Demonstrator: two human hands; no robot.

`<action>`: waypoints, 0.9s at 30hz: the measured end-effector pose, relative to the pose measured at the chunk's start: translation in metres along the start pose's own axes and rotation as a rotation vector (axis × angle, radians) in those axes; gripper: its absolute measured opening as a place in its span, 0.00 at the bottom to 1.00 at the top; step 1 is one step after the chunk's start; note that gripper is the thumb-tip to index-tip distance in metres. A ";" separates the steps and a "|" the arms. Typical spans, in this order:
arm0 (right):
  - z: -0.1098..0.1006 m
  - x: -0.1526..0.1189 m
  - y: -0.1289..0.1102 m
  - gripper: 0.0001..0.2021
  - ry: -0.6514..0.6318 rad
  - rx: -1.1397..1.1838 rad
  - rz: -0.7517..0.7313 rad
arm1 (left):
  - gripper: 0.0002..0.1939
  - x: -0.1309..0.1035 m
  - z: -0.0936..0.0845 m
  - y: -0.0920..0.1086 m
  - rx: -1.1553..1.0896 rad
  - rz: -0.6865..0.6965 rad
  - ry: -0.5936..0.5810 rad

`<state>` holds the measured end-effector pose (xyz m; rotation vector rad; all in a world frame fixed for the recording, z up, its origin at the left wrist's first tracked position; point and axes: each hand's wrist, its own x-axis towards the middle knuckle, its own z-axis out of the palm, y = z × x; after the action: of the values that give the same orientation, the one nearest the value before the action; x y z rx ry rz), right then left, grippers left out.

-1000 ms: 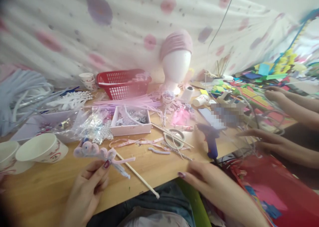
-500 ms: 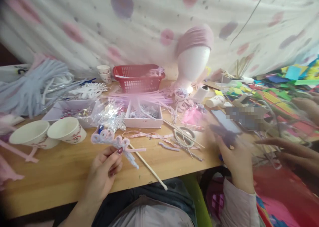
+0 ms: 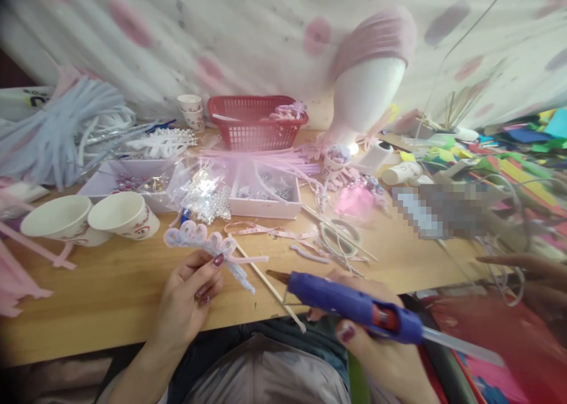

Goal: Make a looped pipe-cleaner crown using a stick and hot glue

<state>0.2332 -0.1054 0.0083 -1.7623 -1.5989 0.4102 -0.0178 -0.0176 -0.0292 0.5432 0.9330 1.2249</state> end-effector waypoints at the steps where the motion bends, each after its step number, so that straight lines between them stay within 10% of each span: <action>1: 0.009 0.005 -0.009 0.31 -0.121 0.119 -0.072 | 0.17 0.000 0.000 0.000 -0.008 -0.001 -0.007; 4: 0.028 0.017 -0.027 0.27 -0.279 0.348 -0.188 | 0.18 0.001 0.001 0.001 -0.024 -0.007 -0.021; 27: 0.047 0.013 -0.015 0.27 -0.215 0.502 -0.224 | 0.23 -0.003 -0.006 -0.001 0.005 -0.053 -0.034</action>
<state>0.1935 -0.0799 -0.0110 -1.1802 -1.6383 0.8322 -0.0227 -0.0212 -0.0321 0.5388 0.9163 1.1622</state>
